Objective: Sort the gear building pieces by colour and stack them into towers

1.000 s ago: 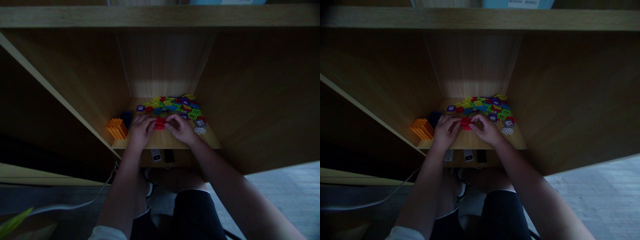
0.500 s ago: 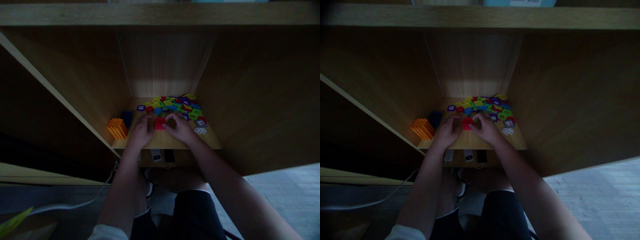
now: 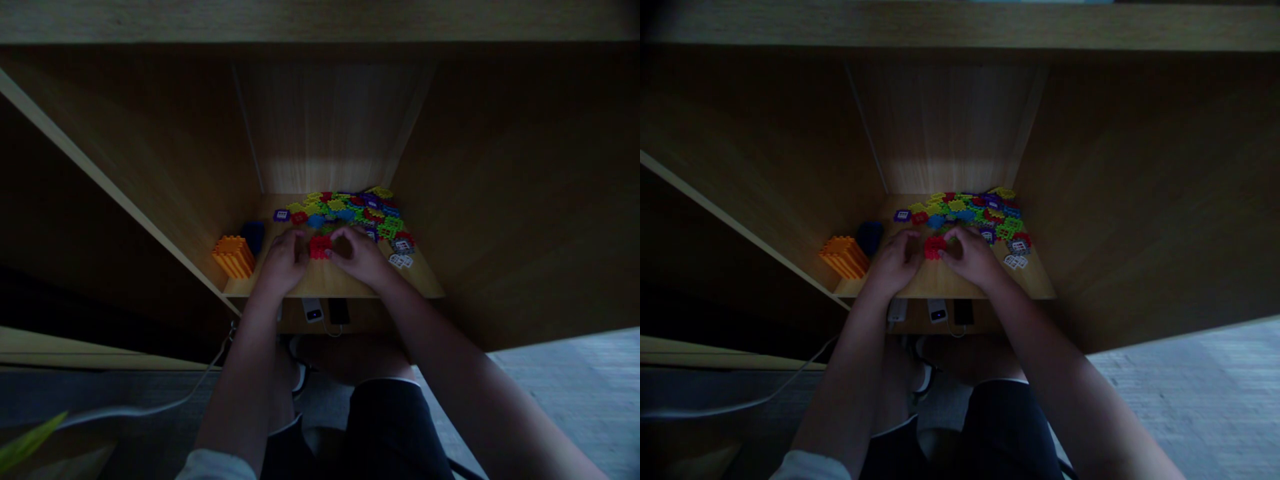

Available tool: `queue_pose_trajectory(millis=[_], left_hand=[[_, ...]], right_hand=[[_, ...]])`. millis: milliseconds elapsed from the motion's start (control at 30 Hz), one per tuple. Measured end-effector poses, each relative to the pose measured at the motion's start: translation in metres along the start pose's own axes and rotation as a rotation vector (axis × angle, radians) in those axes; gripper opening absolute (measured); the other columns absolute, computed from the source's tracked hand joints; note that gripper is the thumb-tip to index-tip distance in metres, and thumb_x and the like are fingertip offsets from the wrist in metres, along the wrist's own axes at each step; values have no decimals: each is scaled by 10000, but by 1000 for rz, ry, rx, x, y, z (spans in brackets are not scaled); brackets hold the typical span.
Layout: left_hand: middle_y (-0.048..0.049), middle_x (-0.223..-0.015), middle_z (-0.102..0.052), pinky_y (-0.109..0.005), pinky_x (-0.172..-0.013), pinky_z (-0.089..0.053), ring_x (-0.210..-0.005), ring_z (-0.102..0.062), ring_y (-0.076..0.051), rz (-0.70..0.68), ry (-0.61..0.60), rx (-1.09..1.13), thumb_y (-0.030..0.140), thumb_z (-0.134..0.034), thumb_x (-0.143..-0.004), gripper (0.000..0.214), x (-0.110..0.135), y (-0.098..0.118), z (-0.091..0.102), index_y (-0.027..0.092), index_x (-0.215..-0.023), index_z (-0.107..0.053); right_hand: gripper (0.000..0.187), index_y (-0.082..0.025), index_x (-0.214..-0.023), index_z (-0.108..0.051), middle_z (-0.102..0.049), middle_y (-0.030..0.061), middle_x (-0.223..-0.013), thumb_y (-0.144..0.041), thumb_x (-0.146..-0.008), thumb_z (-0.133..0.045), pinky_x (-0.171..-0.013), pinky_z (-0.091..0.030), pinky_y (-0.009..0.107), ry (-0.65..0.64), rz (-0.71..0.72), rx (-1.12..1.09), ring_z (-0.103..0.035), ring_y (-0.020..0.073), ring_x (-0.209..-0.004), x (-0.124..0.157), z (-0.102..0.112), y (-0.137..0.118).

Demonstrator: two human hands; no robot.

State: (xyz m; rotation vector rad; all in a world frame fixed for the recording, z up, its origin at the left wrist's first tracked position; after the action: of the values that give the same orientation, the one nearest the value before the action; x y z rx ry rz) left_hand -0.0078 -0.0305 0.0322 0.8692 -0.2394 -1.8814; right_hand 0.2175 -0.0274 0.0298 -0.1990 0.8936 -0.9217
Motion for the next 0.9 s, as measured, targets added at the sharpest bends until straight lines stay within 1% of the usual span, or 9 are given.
queue_pose_trajectory(millis=[400, 733, 833, 900], left_hand=[[-138, -1409, -746, -523, -1189, -565, -1336, -699, -325, 23, -38, 15, 139, -646, -962, 409, 0, 3, 0, 187, -1369, -640], [-131, -1423, -741, -523, -1213, -551, -1364, -684, -321, 27, -43, 11, 154, -640, -967, 401, 0, 5, 3, 195, -1367, -644], [-132, -1434, -735, -529, -1216, -548, -1371, -679, -321, 27, -40, 22, 156, -636, -968, 405, 0, 4, 2, 194, -1371, -637], [-131, -1429, -735, -537, -1216, -548, -1371, -677, -324, 23, -33, 31, 159, -638, -965, 405, 0, 3, 1, 197, -1368, -636]], right_hand=[[243, -277, -1155, -673, -786, 73, -1191, -319, -944, -786, -1048, -541, 475, -40, -30, -1, -695, 309, -1179, -1, -2, 1], [258, -277, -1170, -665, -781, 79, -1202, -350, -949, -778, -1064, -537, 495, -52, -41, 5, -681, 316, -1198, -1, -2, 0], [248, -277, -1178, -664, -776, 83, -1211, -381, -971, -751, -1077, -535, 499, -36, -35, 8, -680, 315, -1198, -1, -1, -1], [221, -275, -1178, -667, -773, 92, -1222, -407, -1006, -708, -1101, -526, 515, 8, -30, 24, -676, 321, -1212, -2, 1, 0]])
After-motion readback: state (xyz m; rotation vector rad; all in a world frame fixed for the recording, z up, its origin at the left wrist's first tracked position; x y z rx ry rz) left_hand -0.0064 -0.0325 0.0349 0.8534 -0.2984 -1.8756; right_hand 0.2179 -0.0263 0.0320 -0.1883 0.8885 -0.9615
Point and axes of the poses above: each hand's wrist, its own x-axis away from the middle knuckle, its own z-axis out of the back of the hand, y = z × x, the point moved 3 cm from there along -x, towards the middle knuckle
